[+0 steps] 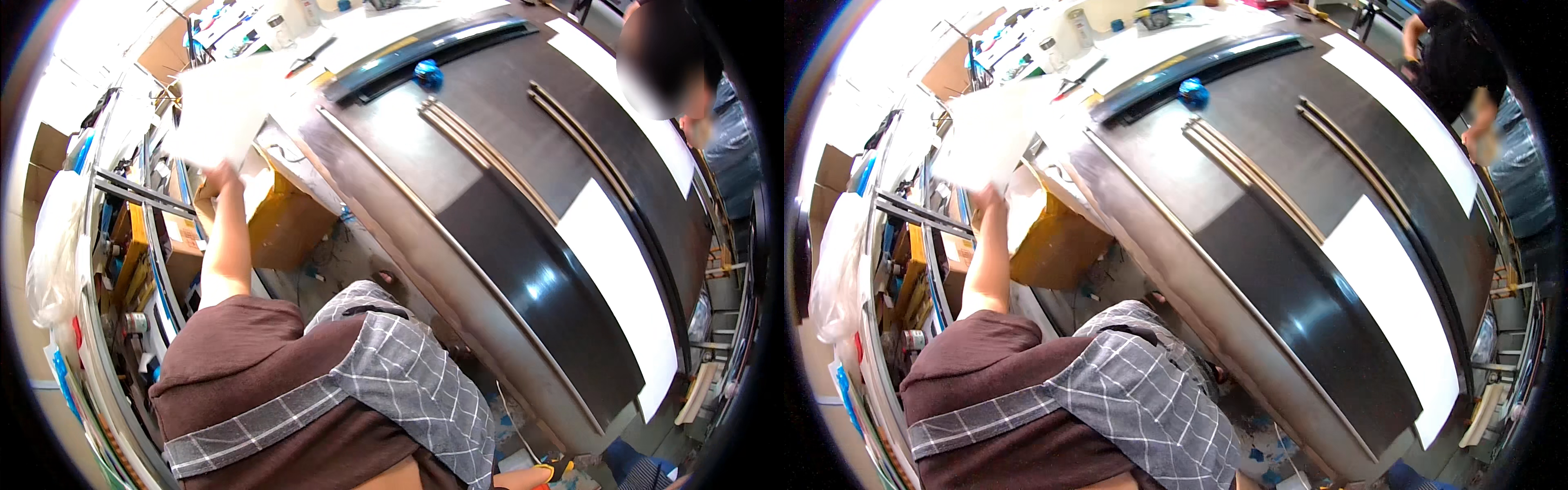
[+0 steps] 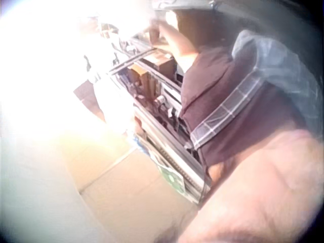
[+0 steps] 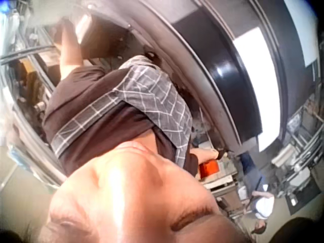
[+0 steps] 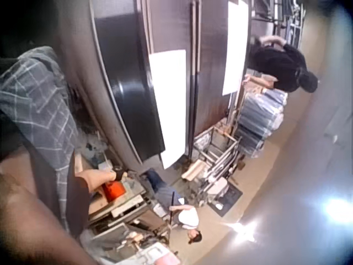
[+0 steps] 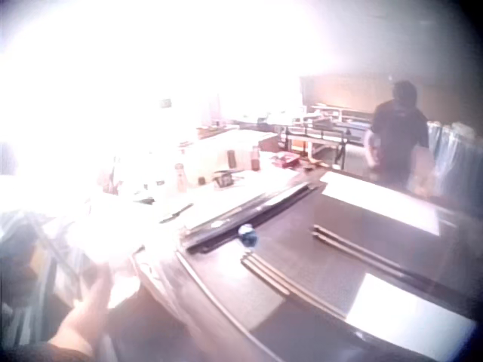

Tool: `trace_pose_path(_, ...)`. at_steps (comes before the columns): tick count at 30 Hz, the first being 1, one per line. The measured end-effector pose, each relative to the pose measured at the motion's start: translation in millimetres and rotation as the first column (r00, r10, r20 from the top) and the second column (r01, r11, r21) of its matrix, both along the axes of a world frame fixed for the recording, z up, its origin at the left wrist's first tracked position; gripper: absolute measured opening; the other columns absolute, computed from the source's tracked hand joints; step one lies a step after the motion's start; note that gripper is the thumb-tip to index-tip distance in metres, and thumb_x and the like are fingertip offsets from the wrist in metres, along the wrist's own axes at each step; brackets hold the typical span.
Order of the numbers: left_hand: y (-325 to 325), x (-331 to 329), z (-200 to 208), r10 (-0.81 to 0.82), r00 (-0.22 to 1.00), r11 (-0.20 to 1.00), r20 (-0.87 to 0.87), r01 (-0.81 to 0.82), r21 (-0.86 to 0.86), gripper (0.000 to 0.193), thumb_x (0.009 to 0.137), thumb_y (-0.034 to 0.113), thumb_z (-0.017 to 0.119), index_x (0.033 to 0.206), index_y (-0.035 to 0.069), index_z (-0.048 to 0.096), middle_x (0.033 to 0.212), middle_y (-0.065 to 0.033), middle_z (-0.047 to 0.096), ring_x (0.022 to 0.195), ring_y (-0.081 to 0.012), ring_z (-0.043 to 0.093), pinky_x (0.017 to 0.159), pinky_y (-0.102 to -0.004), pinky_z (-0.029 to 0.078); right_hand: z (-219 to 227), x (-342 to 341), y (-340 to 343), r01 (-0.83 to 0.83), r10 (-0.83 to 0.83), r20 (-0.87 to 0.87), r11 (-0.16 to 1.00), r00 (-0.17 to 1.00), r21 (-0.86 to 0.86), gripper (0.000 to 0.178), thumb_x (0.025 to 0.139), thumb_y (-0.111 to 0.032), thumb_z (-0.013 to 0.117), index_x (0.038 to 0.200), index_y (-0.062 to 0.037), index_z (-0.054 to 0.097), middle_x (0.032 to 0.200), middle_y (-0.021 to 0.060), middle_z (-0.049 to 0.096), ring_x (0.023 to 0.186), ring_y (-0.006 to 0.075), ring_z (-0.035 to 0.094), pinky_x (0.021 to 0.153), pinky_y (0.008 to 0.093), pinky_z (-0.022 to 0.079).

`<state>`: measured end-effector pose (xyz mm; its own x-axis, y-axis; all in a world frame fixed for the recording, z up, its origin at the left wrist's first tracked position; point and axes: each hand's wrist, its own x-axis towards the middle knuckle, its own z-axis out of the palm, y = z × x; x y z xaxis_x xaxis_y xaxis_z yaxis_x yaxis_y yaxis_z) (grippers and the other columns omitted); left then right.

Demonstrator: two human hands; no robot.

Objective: The person repeatedly applies a substance to a large black sheet on a workbench using a yellow roller. They then place a white sheet over the treated area and press it down using a long metal rod. This process is repeated multiple times with different sections of the sheets.

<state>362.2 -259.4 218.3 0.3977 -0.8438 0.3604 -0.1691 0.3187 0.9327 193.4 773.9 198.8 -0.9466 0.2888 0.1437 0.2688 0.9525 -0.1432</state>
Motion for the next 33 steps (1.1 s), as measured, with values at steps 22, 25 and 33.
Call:
trace_pose_path(22,204,-265,-5,-0.277,-0.434,-0.135,0.857,0.901,0.412,0.025,0.075,0.026,0.076,0.092,0.011,0.067,0.092,-0.0053,0.064,0.091,-0.0280,0.060,0.078,-0.0381,0.051,53,20,-532,-0.188,0.245,-0.045,0.600,0.969,-0.778,0.043,0.084,-0.035,0.065,0.119,-0.0104,0.056,0.092,0.0201,0.066,0.086,0.0363,0.066,0.071,0.0440,0.052)
trace_pose_path(25,215,-266,5,-0.249,-0.449,-0.155,0.858,0.893,0.422,0.025,0.075,0.026,0.076,0.091,0.010,0.066,0.092,-0.0076,0.063,0.090,-0.0304,0.060,0.076,-0.0398,0.050,81,-2,-540,-0.183,0.352,0.112,0.702,0.929,-0.688,0.041,0.085,-0.035,0.061,0.118,-0.0114,0.057,0.081,0.0229,0.066,0.076,0.0406,0.065,0.066,0.0484,0.052)
trace_pose_path(33,217,-261,7,-0.193,-0.496,-0.086,0.847,0.868,0.489,0.022,0.075,0.016,0.076,0.091,0.006,0.064,0.091,-0.0089,0.063,0.088,-0.0309,0.060,0.076,-0.0404,0.049,5,40,-277,0.199,-0.404,-0.178,0.729,0.897,-0.655,0.046,0.086,-0.031,0.068,0.123,-0.0049,0.057,0.094,0.0134,0.067,0.078,0.0245,0.066,0.066,0.0356,0.052)
